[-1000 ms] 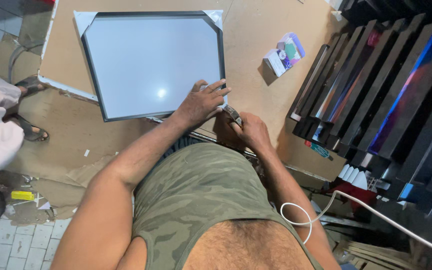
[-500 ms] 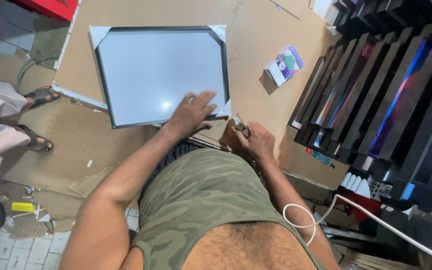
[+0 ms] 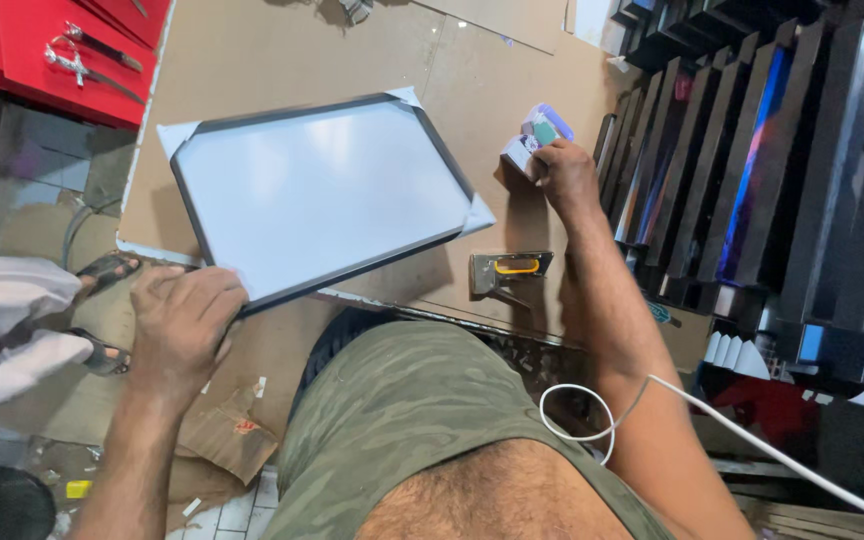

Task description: The person peels white paper corner protectors and presses them onto the corners of framed pictures at a work table, using a hand stapler to secure them. They work through several frames one at a time, repositioning each frame on the table between corners.

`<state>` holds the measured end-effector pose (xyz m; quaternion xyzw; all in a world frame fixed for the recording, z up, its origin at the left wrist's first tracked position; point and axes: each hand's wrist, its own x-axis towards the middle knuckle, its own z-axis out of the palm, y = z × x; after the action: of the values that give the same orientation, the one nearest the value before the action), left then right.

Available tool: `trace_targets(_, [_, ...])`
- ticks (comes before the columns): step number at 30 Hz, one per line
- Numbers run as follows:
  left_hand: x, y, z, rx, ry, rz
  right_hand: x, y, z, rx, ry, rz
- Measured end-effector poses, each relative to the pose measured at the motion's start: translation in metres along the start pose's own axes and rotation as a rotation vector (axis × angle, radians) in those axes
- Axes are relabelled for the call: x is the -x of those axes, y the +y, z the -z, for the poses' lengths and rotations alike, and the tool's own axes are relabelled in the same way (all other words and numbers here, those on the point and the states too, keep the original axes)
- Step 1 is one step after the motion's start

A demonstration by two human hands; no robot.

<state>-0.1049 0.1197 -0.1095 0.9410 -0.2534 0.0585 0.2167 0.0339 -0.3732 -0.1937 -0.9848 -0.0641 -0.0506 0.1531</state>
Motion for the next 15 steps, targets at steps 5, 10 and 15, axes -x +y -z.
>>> trace_targets(5, [-0.035, 0.056, 0.078, 0.334, 0.222, -0.112, 0.005, -0.013, 0.005, -0.076, 0.017, -0.013])
trace_targets(10, [-0.069, 0.084, 0.102, 0.449, 0.323, -0.029, 0.005, -0.019, 0.013, -0.058, -0.015, 0.012])
trace_targets(15, [-0.095, 0.079, 0.098, 0.425, 0.385, -0.076, 0.008, -0.031, 0.014, 0.088, 0.045, -0.085])
